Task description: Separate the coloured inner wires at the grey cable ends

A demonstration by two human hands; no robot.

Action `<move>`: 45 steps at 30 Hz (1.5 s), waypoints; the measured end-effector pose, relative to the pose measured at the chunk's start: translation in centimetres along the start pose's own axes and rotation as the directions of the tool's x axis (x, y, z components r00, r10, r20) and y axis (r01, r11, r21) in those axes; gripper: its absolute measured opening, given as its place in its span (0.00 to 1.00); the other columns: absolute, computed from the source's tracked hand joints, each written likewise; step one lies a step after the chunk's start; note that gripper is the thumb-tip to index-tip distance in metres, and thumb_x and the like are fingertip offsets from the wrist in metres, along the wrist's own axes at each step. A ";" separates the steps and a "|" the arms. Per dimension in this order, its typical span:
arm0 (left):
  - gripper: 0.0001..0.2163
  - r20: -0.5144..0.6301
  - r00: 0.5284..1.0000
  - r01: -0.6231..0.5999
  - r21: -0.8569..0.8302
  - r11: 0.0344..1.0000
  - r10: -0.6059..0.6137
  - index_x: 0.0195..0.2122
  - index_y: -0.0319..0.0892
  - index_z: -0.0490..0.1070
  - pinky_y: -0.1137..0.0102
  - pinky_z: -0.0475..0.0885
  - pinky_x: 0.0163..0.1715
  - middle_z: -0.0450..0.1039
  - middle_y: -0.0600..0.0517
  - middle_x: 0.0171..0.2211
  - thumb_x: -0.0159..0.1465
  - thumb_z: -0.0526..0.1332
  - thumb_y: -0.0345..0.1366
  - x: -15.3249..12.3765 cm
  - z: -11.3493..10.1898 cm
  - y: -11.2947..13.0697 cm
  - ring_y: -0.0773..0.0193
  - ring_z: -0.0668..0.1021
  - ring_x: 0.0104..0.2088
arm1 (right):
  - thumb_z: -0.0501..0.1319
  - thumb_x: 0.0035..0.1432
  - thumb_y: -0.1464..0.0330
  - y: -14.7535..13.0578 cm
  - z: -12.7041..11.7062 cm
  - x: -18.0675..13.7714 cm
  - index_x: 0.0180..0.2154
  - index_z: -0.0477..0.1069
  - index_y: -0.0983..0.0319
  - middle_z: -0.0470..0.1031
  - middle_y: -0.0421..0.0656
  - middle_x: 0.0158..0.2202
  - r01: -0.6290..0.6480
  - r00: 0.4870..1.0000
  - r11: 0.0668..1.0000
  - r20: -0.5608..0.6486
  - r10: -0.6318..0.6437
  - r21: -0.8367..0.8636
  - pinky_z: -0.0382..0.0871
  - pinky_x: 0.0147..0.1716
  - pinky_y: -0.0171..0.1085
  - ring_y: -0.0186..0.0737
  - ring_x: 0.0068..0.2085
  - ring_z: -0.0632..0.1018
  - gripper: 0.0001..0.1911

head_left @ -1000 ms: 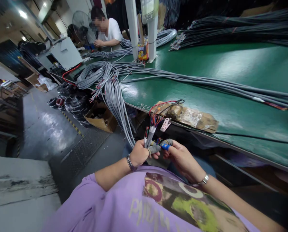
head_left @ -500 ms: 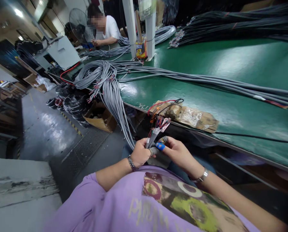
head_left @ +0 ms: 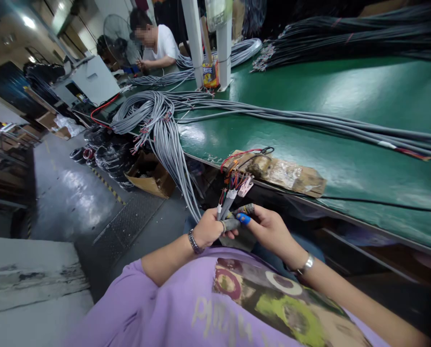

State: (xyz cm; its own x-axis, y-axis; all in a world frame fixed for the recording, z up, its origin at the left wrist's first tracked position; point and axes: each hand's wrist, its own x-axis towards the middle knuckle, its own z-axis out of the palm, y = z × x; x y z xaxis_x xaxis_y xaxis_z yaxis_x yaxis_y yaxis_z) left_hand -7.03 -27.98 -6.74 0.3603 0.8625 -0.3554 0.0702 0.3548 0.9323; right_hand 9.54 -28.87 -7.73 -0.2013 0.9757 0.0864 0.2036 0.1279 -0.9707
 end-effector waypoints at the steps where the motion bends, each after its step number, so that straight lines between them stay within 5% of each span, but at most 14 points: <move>1: 0.19 -0.047 0.999 -0.015 -0.022 1.000 0.014 0.22 0.36 0.68 0.77 0.60 0.16 0.71 0.52 0.18 0.47 0.69 0.49 0.0 0.1 -0.1 0.71 0.71 0.16 | 0.61 0.55 0.57 0.1 0.1 0.0 0.28 0.71 0.61 0.75 0.43 0.26 -0.053 0.998 0.998 -0.024 0.054 0.038 0.66 0.29 0.37 0.39 0.28 0.72 0.13; 6: 0.19 -0.179 0.984 -0.045 -0.137 0.990 0.020 0.23 0.36 0.69 0.77 0.61 0.16 0.69 0.53 0.16 0.46 0.70 0.49 -0.1 0.7 -0.2 0.71 0.71 0.16 | 0.65 0.46 0.50 0.4 0.8 -0.2 0.26 0.70 0.61 0.68 0.39 0.21 -0.232 0.964 0.932 -0.060 0.258 0.280 0.61 0.23 0.35 0.34 0.22 0.66 0.21; 21: 0.19 -0.198 0.980 -0.036 -0.152 0.988 0.005 0.23 0.37 0.68 0.76 0.61 0.14 0.69 0.53 0.16 0.46 0.70 0.48 0.0 0.8 0.2 0.72 0.69 0.14 | 0.67 0.44 0.53 -1.1 0.1 0.5 0.30 0.72 0.61 0.73 0.41 0.28 -0.245 0.966 0.918 0.002 0.257 0.313 0.66 0.26 0.35 0.36 0.28 0.70 0.19; 27: 0.18 -0.120 0.992 -0.050 -0.140 0.989 0.034 0.21 0.36 0.68 0.76 0.62 0.15 0.68 0.53 0.16 0.48 0.69 0.46 0.2 0.3 -0.3 0.72 0.69 0.14 | 0.70 0.44 0.57 -0.6 0.3 0.9 0.31 0.73 0.61 0.73 0.39 0.27 -0.282 0.957 0.862 0.065 0.281 0.421 0.64 0.27 0.34 0.34 0.28 0.70 0.16; 36: 0.19 0.043 0.999 0.021 -0.170 0.985 -0.014 0.22 0.36 0.68 0.74 0.65 0.16 0.70 0.52 0.17 0.44 0.71 0.47 0.3 -0.6 -0.4 0.70 0.70 0.15 | 0.74 0.36 0.58 -0.4 1.1 0.7 0.26 0.71 0.62 0.73 0.38 0.23 -0.479 0.868 0.581 0.258 0.423 0.658 0.62 0.25 0.32 0.31 0.24 0.71 0.19; 39: 0.20 0.068 0.996 0.060 -0.147 0.987 -0.051 0.21 0.36 0.68 0.74 0.65 0.16 0.69 0.53 0.16 0.43 0.72 0.47 0.3 -0.7 -0.4 0.71 0.69 0.14 | 0.74 0.34 0.57 -0.9 1.3 0.7 0.26 0.71 0.62 0.73 0.39 0.22 -0.477 0.866 0.605 0.224 0.447 0.638 0.61 0.24 0.32 0.31 0.23 0.70 0.21; 45: 0.18 -0.055 0.998 -0.016 -0.183 0.983 0.006 0.23 0.37 0.68 0.76 0.63 0.16 0.69 0.53 0.17 0.47 0.70 0.47 0.4 -0.5 -1.0 0.72 0.70 0.16 | 0.72 0.37 0.52 -0.6 1.6 0.1 0.24 0.68 0.61 0.69 0.37 0.21 -0.391 0.900 0.709 0.082 0.428 0.588 0.60 0.24 0.34 0.31 0.22 0.65 0.22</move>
State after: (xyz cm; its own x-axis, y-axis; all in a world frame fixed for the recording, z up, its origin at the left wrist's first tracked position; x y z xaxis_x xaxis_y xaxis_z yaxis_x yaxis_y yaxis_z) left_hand -7.40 -27.86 -7.86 0.3087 0.8832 -0.3530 -0.1065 0.4009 0.9099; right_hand 7.91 -29.13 -7.53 -0.1728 0.9184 -0.3560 -0.3400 -0.3948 -0.8535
